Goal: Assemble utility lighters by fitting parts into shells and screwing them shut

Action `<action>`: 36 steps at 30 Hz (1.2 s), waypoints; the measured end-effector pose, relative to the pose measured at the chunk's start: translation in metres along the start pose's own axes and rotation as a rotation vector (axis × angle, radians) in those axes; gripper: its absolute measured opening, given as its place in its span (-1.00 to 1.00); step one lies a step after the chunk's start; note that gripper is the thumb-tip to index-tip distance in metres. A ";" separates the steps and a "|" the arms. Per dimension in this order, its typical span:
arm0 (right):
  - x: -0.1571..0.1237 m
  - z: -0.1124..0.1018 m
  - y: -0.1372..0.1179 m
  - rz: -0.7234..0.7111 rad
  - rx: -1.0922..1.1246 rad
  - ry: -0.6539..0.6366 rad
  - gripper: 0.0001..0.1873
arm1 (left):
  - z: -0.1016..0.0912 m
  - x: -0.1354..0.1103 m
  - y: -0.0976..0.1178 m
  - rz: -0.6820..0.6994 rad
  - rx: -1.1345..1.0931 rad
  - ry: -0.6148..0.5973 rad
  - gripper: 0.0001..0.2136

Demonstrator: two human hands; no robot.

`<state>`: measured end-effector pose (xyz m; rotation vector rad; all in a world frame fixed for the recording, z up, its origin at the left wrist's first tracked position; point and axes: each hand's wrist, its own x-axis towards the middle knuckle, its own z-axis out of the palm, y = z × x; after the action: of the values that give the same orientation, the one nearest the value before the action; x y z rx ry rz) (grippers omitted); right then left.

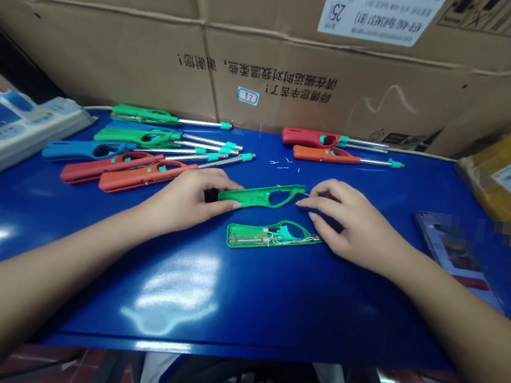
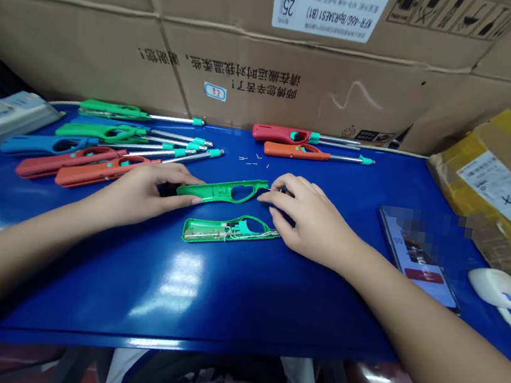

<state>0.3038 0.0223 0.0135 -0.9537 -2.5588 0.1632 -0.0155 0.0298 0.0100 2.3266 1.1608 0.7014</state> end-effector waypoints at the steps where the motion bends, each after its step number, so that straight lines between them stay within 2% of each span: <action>1: 0.000 0.000 -0.002 0.014 0.022 0.031 -0.68 | 0.000 0.000 0.000 0.018 -0.014 0.028 -0.75; 4: 0.001 -0.004 -0.008 0.053 0.079 0.135 -0.57 | 0.001 -0.002 0.007 0.053 -0.020 0.123 -0.81; 7: 0.001 -0.010 -0.011 0.000 0.032 0.160 -0.66 | 0.001 -0.007 0.019 0.125 0.024 0.186 -0.83; 10: 0.000 -0.017 -0.011 -0.055 -0.069 0.085 -0.82 | 0.002 -0.012 0.029 0.270 0.135 0.187 -0.81; 15: -0.002 -0.025 -0.011 -0.014 -0.068 -0.080 -0.77 | 0.004 -0.017 0.034 0.451 0.247 0.174 -0.78; 19: -0.002 -0.025 -0.011 0.047 -0.011 -0.181 -0.73 | 0.005 -0.018 0.033 0.434 0.279 0.117 -0.76; 28: -0.001 -0.028 -0.013 0.042 0.056 -0.129 -0.79 | 0.008 -0.017 0.032 0.385 0.219 -0.010 -0.66; 36: -0.004 -0.023 -0.011 -0.008 -0.084 -0.171 -0.77 | 0.008 -0.015 0.033 0.331 0.144 -0.064 -0.71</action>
<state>0.3090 0.0107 0.0361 -0.9989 -2.7452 0.1423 0.0013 -0.0017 0.0192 2.6770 0.8294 0.6661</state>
